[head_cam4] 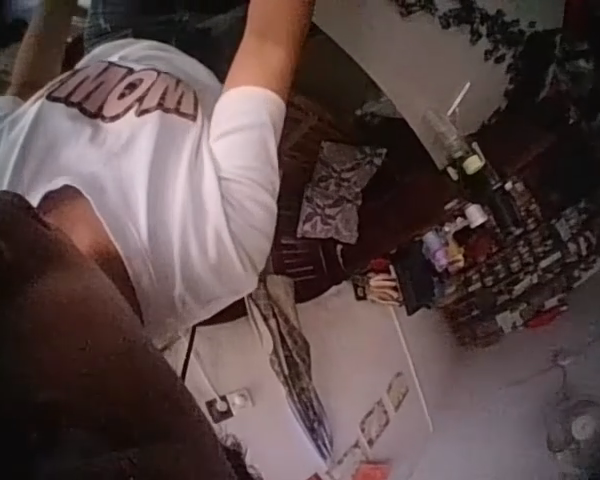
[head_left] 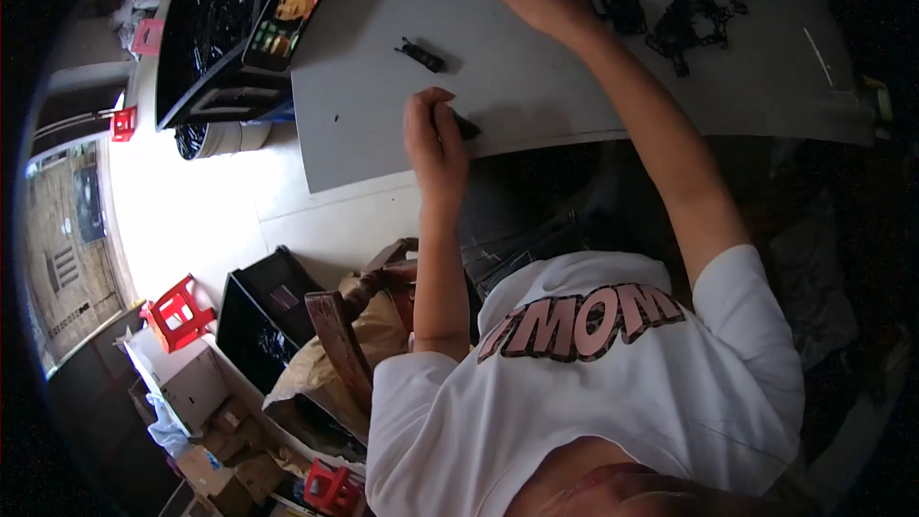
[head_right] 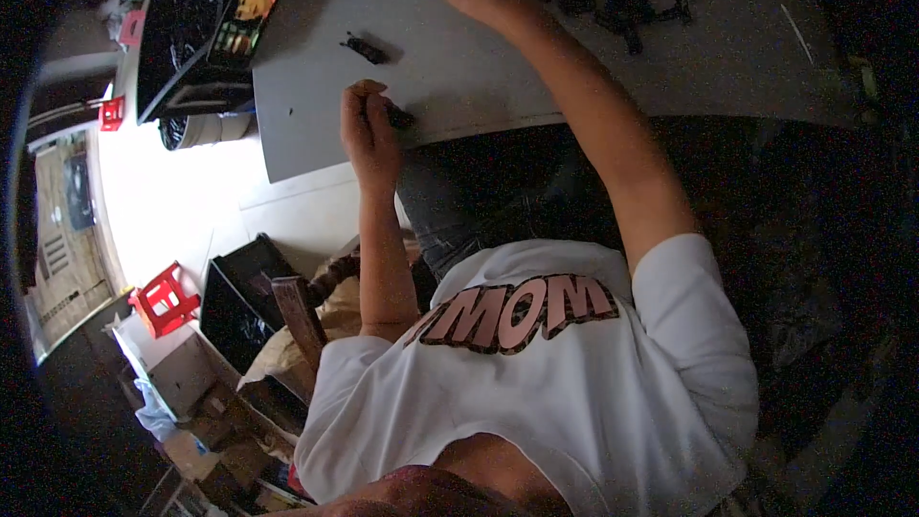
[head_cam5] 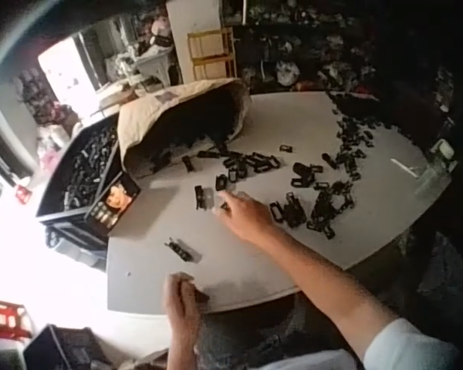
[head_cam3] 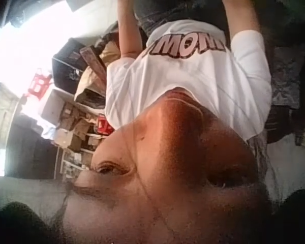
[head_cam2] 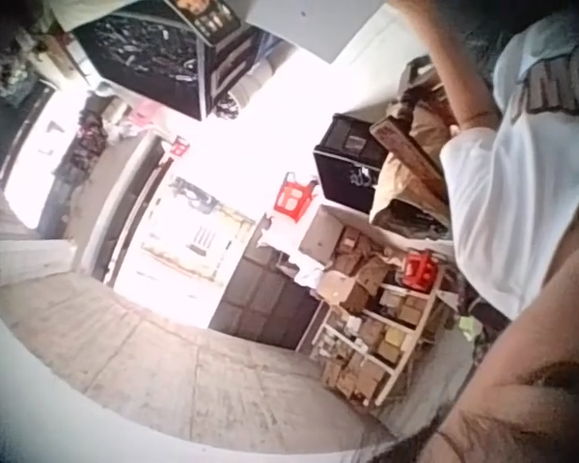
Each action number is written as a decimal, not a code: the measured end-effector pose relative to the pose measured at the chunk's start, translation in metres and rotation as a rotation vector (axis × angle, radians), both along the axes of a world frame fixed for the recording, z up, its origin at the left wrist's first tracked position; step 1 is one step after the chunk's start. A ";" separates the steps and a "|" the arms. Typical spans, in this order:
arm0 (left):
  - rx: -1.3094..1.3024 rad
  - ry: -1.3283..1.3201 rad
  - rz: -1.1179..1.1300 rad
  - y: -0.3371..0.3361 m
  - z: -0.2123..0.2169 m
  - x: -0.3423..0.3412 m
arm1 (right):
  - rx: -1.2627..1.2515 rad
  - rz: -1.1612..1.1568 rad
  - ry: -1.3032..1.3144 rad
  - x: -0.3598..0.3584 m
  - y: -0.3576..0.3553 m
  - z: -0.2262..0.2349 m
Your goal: Assembling small black plastic clips by hand on a white table.
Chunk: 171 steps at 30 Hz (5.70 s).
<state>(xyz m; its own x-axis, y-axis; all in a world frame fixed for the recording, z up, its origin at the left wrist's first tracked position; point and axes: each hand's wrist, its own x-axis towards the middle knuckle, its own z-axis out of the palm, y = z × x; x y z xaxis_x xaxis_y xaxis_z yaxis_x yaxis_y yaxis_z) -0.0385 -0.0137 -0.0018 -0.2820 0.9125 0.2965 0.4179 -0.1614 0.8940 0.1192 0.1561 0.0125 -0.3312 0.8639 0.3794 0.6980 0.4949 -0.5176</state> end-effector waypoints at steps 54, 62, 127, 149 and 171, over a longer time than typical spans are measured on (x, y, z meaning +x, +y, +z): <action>-0.086 -0.047 -0.198 0.008 0.001 0.020 | -0.100 -0.213 -0.505 0.062 -0.070 0.016; -0.285 -0.067 -0.246 0.005 0.005 0.019 | -0.704 -0.224 -0.767 0.055 0.014 0.027; -0.176 -0.443 -0.309 0.008 0.007 0.039 | -0.684 0.338 0.331 0.068 -0.118 0.005; -0.029 0.229 -0.065 0.183 0.008 -0.023 | 0.128 -0.349 -0.055 0.102 -0.046 -0.021; -0.408 -0.412 -0.354 0.055 0.037 0.009 | -0.113 0.173 -0.083 0.088 -0.091 0.016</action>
<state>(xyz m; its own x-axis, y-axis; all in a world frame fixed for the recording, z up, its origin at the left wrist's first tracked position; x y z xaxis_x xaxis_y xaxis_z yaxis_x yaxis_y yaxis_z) -0.0293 0.0412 0.0354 0.0381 0.9866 -0.1584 0.0137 0.1580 0.9874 0.2072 0.0647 0.0289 -0.5040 0.8271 0.2487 0.6501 0.5529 -0.5213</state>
